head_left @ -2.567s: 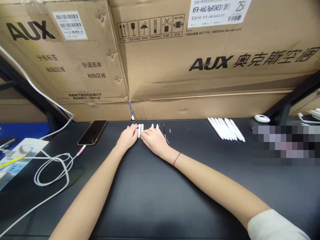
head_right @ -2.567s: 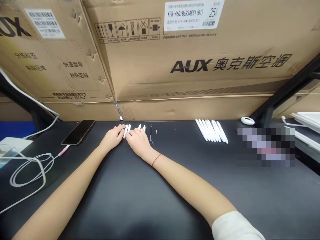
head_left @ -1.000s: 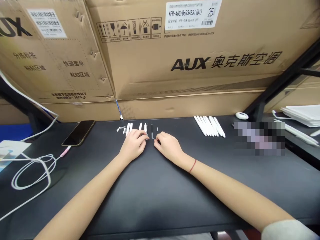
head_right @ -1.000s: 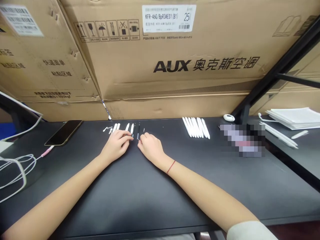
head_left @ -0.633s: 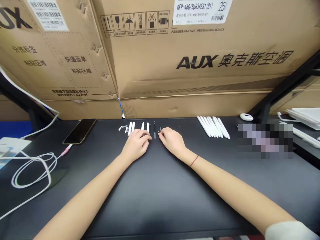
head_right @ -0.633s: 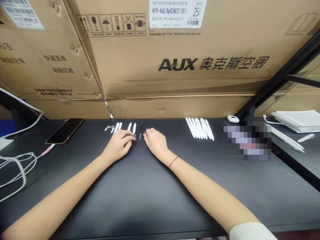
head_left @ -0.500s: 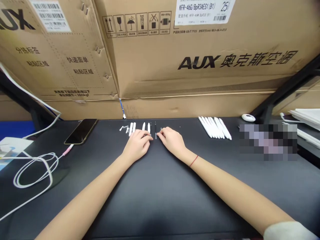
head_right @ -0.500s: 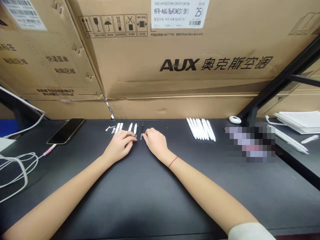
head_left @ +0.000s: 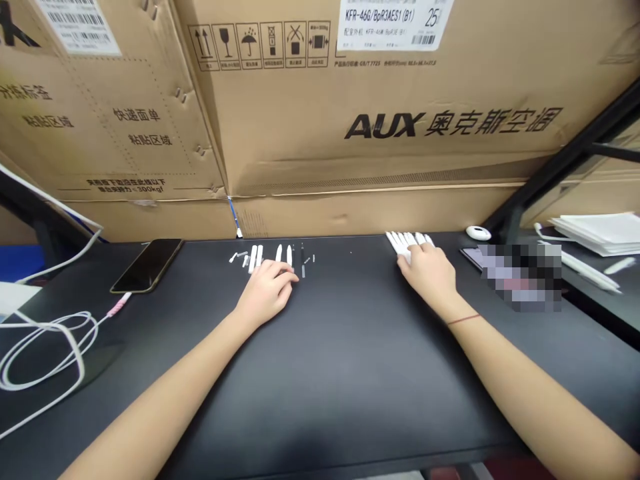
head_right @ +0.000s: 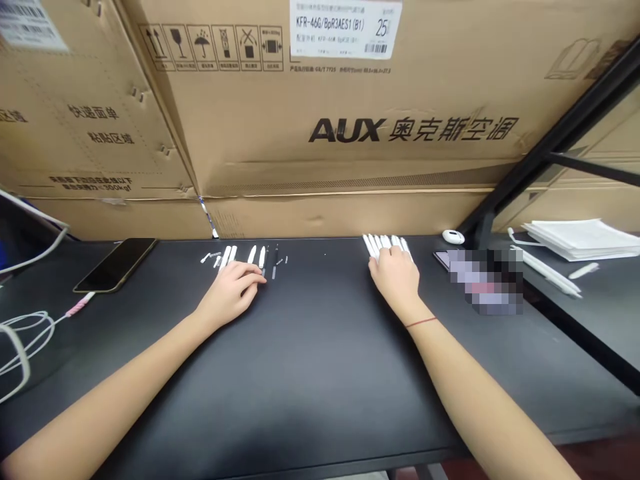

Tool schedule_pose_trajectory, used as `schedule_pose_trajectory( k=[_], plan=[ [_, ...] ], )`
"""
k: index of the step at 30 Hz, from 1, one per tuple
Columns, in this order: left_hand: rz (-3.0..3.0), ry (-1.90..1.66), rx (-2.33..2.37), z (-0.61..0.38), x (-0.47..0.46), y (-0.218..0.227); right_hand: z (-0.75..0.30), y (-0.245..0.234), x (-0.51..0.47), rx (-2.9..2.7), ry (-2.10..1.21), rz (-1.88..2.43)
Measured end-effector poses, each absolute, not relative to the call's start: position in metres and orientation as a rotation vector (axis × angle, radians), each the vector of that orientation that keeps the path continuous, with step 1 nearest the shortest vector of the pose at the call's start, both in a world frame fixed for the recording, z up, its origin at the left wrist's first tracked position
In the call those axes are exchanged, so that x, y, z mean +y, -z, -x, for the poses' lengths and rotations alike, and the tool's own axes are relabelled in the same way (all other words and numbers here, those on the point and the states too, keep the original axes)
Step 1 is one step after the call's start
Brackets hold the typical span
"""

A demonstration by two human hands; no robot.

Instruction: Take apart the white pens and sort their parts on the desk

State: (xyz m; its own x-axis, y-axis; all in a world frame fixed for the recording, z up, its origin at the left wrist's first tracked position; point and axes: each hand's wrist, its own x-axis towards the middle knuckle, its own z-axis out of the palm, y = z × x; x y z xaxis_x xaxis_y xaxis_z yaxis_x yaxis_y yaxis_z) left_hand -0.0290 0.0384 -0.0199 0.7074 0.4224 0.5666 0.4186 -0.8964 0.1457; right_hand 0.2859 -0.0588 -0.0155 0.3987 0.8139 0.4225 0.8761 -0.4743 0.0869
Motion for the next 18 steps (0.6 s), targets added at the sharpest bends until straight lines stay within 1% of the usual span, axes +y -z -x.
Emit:
schedule_pose_trajectory(
  k=[5,9,14,16,18],
  plan=[
    [-2.921,-1.009,0.702,0.029,0.037,0.020,-0.282,0.017,-0.055,-1.540,0.534,2.566],
    [-2.933,-1.037,0.676,0.029,0.038,0.020,-0.282,0.017,-0.055,-1.540,0.494,2.496],
    [-2.938,-1.209,0.696,0.023,0.028,0.012,-0.263,0.004,-0.064,-1.523,0.493,2.176],
    [-2.967,-1.296,0.752,0.019,0.021,0.007,-0.240,-0.002,-0.070,-1.698,0.346,1.974],
    [-3.035,-1.306,0.805,0.016,0.013,0.002,-0.216,-0.007,-0.076,-1.932,0.242,1.727]
  ],
)
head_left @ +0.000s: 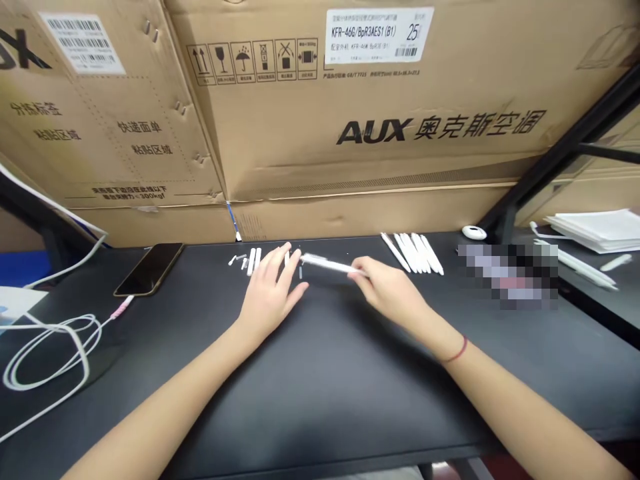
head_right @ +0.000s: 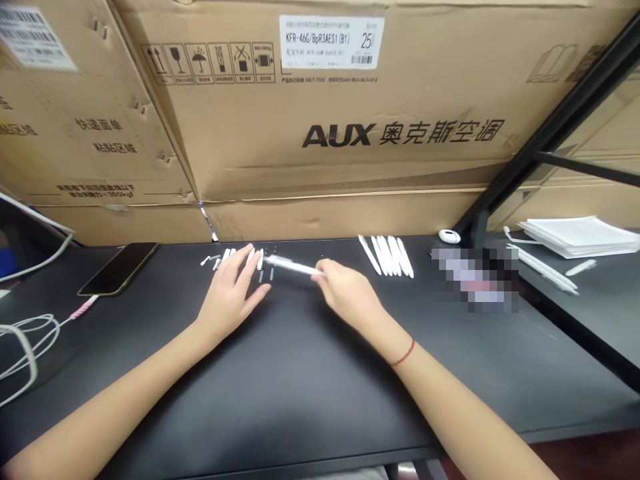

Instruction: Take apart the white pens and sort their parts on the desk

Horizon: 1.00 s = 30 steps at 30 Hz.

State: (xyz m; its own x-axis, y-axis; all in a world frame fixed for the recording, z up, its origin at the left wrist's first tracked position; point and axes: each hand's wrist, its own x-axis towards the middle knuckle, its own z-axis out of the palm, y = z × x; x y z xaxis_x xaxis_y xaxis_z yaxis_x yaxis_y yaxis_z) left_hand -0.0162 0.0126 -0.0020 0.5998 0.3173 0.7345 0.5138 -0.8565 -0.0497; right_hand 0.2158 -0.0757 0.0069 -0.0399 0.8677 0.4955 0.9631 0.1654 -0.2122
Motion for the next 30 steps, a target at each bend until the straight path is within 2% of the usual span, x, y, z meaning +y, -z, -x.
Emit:
schedule_pose_trajectory(
  k=[4,9,14,17,24,30],
  plan=[
    [2.628,0.775,-0.620,0.016,0.004,-0.001,-0.187,-0.010,-0.085,-2.105,0.229,1.447],
    [2.701,0.542,-0.718,0.015,0.003,-0.004,-0.194,-0.009,-0.086,-2.150,0.003,1.490],
    [3.083,0.315,-0.887,0.013,-0.004,-0.011,-0.202,-0.007,-0.081,-2.204,0.366,1.280],
    [3.289,0.155,-1.029,0.015,-0.008,-0.014,-0.202,-0.008,-0.081,-2.172,0.384,1.213],
    [3.205,0.245,-1.060,0.017,-0.007,-0.014,-0.201,-0.012,-0.088,-1.762,-0.271,1.501],
    [3.083,0.450,-0.931,0.018,-0.008,-0.009,-0.198,-0.014,-0.088,-1.655,-0.388,1.433]
  ],
)
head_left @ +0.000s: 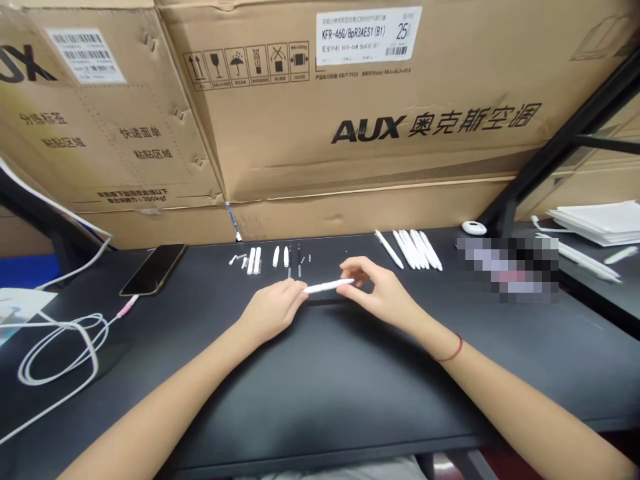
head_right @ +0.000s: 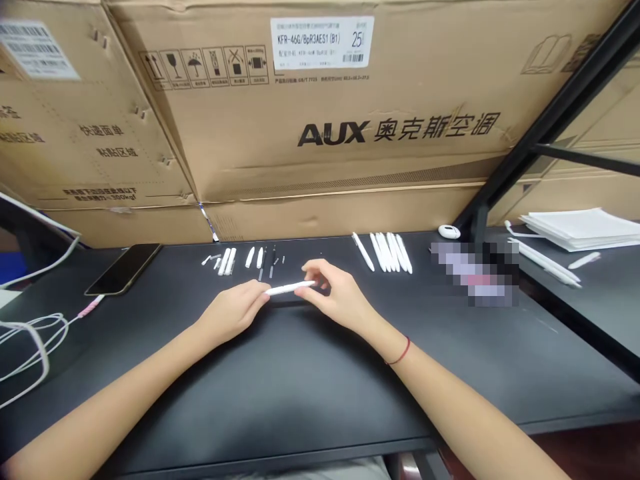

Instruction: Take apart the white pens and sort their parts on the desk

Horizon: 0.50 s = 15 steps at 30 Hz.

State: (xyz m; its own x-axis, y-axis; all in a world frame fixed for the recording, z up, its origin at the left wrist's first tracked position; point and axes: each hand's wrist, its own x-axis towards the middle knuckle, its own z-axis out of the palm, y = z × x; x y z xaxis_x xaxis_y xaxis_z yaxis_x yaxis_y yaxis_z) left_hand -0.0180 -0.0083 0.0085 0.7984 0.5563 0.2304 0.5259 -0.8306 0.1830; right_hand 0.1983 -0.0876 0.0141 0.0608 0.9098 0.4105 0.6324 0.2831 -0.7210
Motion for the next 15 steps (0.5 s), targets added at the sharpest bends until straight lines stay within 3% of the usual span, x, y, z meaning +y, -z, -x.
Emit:
schedule_pose_trajectory(
  k=[6,15],
  plan=[
    [-2.747,-0.538,0.770,0.018,-0.011,-0.006,-0.194,-0.018,-0.089,-1.630,-0.469,1.368],
    [-2.170,-0.525,0.731,0.010,-0.022,-0.008,-0.180,-0.019,-0.077,-1.168,-0.810,1.161]
  ],
)
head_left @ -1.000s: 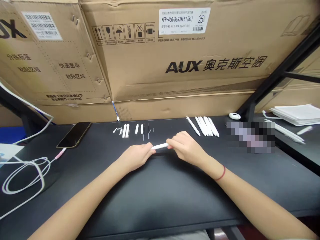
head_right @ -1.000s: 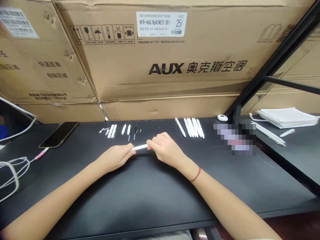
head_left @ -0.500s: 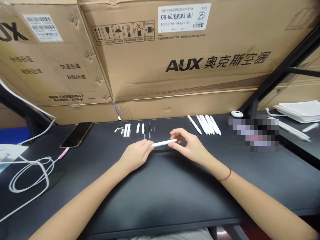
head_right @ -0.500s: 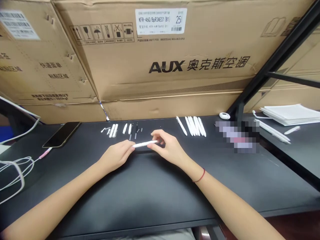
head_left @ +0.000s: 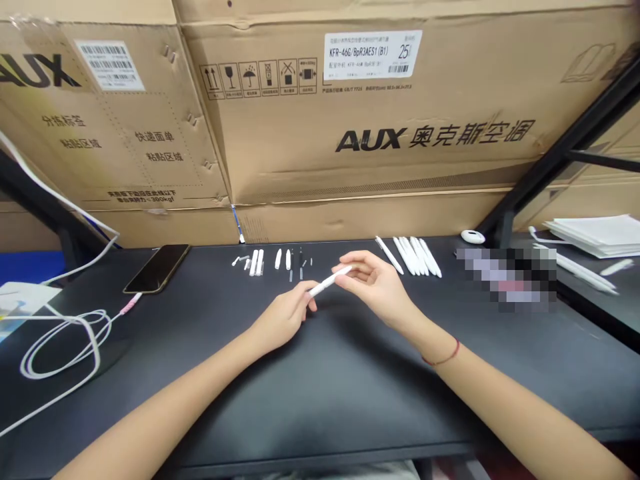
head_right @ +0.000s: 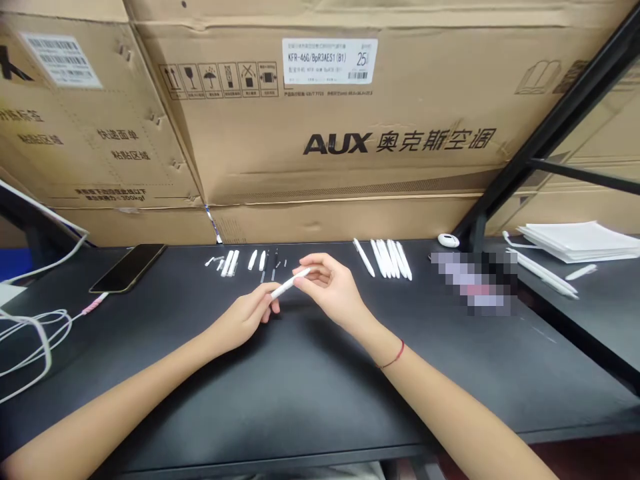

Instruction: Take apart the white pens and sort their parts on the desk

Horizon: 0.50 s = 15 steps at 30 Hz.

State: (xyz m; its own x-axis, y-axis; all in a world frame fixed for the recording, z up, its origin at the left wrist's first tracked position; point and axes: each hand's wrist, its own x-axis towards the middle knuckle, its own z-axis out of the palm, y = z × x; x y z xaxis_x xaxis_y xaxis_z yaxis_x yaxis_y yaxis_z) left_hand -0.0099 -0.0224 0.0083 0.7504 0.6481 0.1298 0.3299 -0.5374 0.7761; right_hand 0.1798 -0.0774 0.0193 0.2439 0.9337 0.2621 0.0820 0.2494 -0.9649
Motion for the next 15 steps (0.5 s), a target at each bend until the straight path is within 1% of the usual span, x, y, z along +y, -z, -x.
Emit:
schedule_pose_trajectory(
  k=[3,6,11,15],
  plan=[
    [-1.887,-0.598,0.706,0.007,-0.026,-0.006,-0.170,-0.024,-0.069,-1.098,-0.918,1.059],
    [-1.642,-0.689,0.685,0.005,-0.029,-0.003,-0.159,-0.030,-0.060,-1.096,-0.971,1.070],
    [-1.361,-0.771,0.665,0.002,-0.030,0.000,-0.144,-0.037,-0.048,-1.084,-1.046,0.996],
    [-1.232,-0.823,0.681,0.001,-0.029,0.004,-0.136,-0.035,-0.043,-1.138,-1.002,0.992]
  ],
)
